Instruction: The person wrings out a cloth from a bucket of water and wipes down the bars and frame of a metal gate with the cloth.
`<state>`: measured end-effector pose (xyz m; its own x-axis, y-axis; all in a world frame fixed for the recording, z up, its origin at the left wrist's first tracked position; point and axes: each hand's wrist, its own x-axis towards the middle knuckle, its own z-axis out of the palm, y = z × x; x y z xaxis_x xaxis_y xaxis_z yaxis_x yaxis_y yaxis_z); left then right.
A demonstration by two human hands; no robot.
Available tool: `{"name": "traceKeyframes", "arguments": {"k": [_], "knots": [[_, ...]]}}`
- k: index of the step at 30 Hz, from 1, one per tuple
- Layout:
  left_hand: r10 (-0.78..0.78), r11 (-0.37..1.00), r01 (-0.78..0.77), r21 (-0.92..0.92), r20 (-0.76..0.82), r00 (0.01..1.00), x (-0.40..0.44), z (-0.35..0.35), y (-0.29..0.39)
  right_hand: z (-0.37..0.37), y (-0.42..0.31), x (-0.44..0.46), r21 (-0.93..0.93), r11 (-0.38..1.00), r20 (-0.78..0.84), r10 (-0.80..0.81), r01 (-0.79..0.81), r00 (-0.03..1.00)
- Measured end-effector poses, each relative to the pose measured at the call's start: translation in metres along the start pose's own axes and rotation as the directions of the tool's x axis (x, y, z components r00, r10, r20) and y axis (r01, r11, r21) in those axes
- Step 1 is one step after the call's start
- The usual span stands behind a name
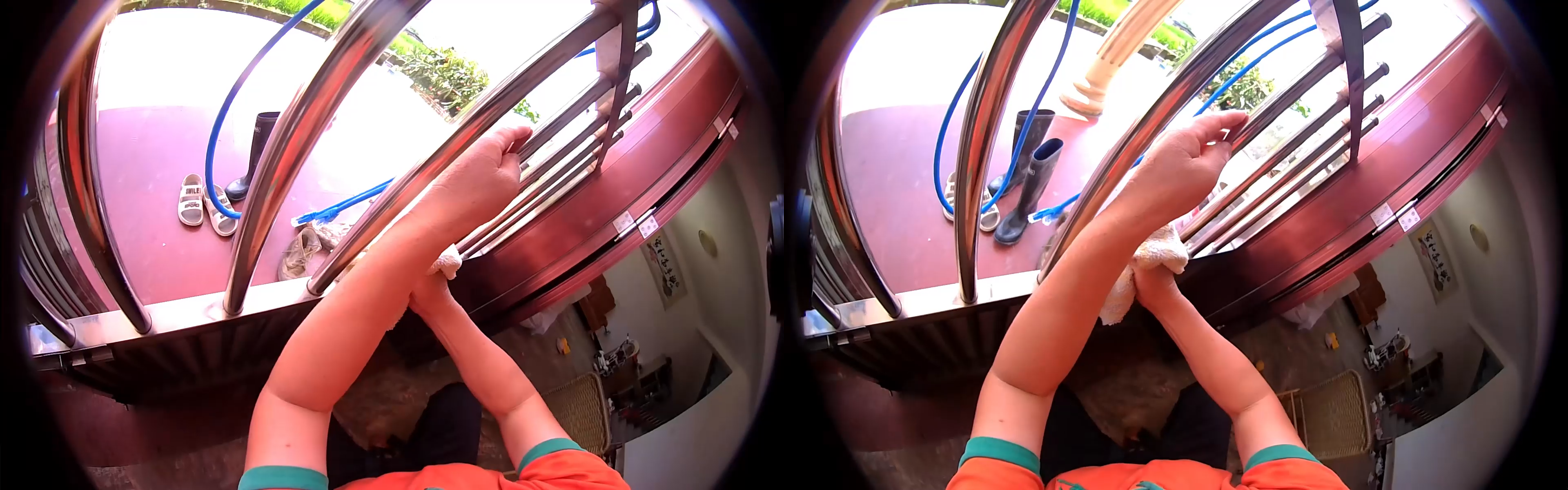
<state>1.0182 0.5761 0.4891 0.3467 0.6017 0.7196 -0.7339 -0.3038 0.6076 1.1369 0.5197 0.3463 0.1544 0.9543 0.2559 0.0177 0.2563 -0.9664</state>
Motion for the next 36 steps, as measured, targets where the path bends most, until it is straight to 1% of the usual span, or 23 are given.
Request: {"name": "traceKeyframes", "arguments": {"k": [3,6,11,12,14,17,20,22,23,26,27,29,30,31,32,34,35,36], "knots": [[-0.057,0.991,0.057,-0.123,-0.001,0.998,0.0,-0.001,-0.004,0.006,-0.001,-0.001,0.014,0.999,-0.017,-0.04,0.04,0.999],[-0.023,0.994,0.022,-0.105,-0.01,1.0,0.011,0.0,-0.01,0.009,-0.003,-0.002,0.041,0.998,-0.038,-0.036,0.038,0.999],[0.047,0.999,-0.046,0.03,-0.032,0.998,0.012,0.0,-0.011,0.012,-0.005,-0.001,0.097,0.995,-0.031,-0.012,0.015,0.999],[0.064,0.996,-0.062,0.062,-0.037,0.997,0.012,-0.001,-0.011,0.012,-0.005,-0.001,0.082,0.996,-0.04,-0.014,0.017,0.999],[0.057,0.997,-0.055,0.057,-0.035,0.998,0.013,0.0,-0.011,0.012,-0.003,-0.001,0.051,0.998,-0.059,-0.019,0.022,0.998],[0.051,0.994,-0.049,0.102,-0.014,0.999,0.014,-0.001,-0.013,0.001,0.005,0.002,-0.124,0.987,-0.018,-0.103,0.1,0.994],[0.0,0.987,0.0,0.163,-0.003,1.0,0.012,-0.003,-0.008,0.005,0.004,0.001,-0.07,0.995,-0.043,-0.073,0.07,0.996],[-0.043,0.982,0.047,0.185,-0.022,0.999,0.008,-0.003,0.002,0.009,0.0,0.002,-0.098,0.99,-0.017,-0.108,0.106,0.994],[-0.024,0.988,0.033,0.148,-0.06,0.998,0.009,0.0,-0.003,0.01,-0.001,0.002,-0.111,0.986,-0.003,-0.126,0.124,0.992],[0.063,0.994,-0.058,0.097,-0.057,0.996,0.012,0.002,-0.011,0.009,0.005,0.005,-0.055,0.993,-0.051,-0.11,0.108,0.993],[0.026,0.993,-0.021,0.114,-0.042,0.999,0.012,0.001,-0.01,0.011,0.004,0.005,-0.045,0.992,-0.064,-0.125,0.122,0.99],[0.234,0.934,-0.203,0.294,-0.074,0.969,0.01,0.005,-0.009,0.018,0.0,0.004,-0.022,0.988,-0.089,-0.152,0.15,0.984],[0.336,0.879,-0.285,0.383,-0.074,0.939,0.008,0.006,-0.008,0.017,0.002,0.005,-0.002,0.993,-0.096,-0.122,0.122,0.988],[0.265,0.903,-0.212,0.373,-0.098,0.959,0.004,0.008,-0.005,0.014,0.005,0.006,0.019,0.995,-0.1,-0.091,0.093,0.991],[0.247,0.92,-0.196,0.34,-0.114,0.962,0.003,0.01,-0.004,0.012,0.007,0.007,0.04,0.997,-0.102,-0.06,0.065,0.993],[0.213,0.946,-0.168,0.278,-0.141,0.967,0.002,0.011,-0.005,0.011,0.009,0.005,-0.091,0.995,-0.111,-0.043,0.033,0.993],[0.323,0.849,-0.261,0.458,-0.059,0.945,-0.002,0.008,-0.006,0.009,0.009,0.004,-0.154,0.988,-0.115,-0.035,0.018,0.993],[0.322,0.789,-0.246,0.563,-0.039,0.946,-0.01,0.007,-0.003,0.004,0.013,0.006,-0.279,0.958,-0.089,-0.099,0.071,0.991]]}}
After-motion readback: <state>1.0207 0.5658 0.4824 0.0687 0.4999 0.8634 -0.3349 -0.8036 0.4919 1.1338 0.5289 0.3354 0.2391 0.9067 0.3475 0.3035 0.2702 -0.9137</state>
